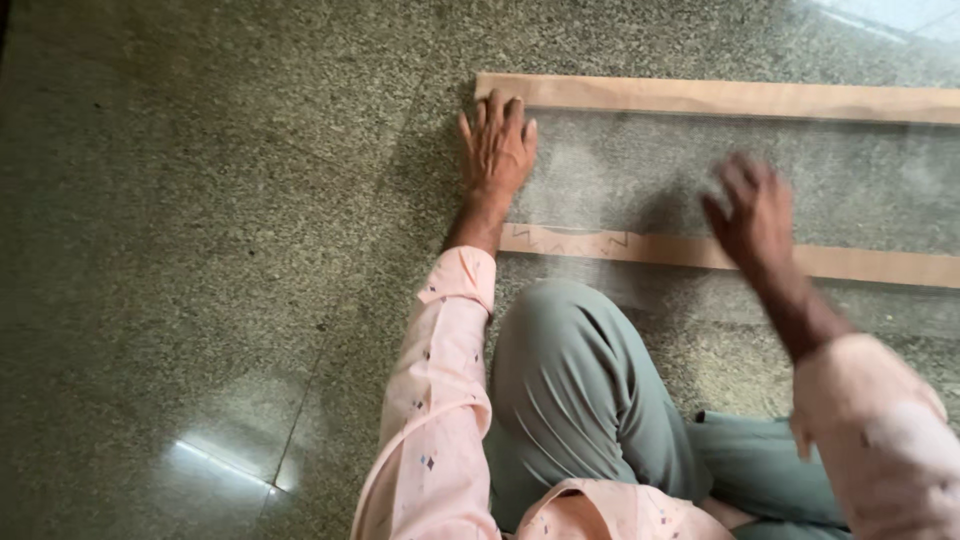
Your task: The person assembles a rectangular wooden frame by hammering nails into the corners. They then place a mesh screen over the frame and secure it by hammering nails along the edges.
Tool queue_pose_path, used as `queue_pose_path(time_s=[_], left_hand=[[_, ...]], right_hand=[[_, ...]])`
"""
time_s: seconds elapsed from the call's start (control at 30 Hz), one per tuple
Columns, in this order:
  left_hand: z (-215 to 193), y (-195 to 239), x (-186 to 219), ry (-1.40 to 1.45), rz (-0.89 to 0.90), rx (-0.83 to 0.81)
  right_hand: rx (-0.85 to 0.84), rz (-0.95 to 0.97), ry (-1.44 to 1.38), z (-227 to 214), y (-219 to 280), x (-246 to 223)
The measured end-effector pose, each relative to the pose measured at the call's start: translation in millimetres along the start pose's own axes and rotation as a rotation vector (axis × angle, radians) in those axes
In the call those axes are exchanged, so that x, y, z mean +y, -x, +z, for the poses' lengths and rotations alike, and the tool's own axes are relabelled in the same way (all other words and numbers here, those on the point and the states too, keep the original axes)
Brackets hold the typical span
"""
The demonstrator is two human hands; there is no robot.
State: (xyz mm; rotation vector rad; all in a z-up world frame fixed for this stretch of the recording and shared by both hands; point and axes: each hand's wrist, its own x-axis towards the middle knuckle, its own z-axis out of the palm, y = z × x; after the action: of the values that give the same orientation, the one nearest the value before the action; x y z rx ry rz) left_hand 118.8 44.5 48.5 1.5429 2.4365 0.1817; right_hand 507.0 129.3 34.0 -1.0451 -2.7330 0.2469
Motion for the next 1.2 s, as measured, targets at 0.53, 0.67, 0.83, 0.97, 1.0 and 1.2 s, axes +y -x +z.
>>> queue_pose_path(time_s=[0.53, 0.67, 0.83, 0.97, 1.0, 1.2], left_hand=[[40, -6, -6, 0.017, 0.169, 0.331], [42, -8, -5, -0.009, 0.149, 0.339], [40, -8, -4, -0.029, 0.109, 0.302], [34, -6, 0, -0.013, 0.062, 0.221], [32, -5, 2, -0.015, 0.045, 0.195], [27, -5, 4, -0.035, 0.037, 0.194]], right_hand=[[-0.213, 0.471, -0.176, 17, -144, 58], [-0.146, 0.424, -0.145, 29, -149, 70], [-0.180, 0.474, -0.140, 35, -155, 73], [-0.120, 0.451, -0.050, 34, -151, 69], [-0.017, 0.371, 0.013, 34, -149, 68], [-0.053, 0.478, -0.008, 42, -149, 64]])
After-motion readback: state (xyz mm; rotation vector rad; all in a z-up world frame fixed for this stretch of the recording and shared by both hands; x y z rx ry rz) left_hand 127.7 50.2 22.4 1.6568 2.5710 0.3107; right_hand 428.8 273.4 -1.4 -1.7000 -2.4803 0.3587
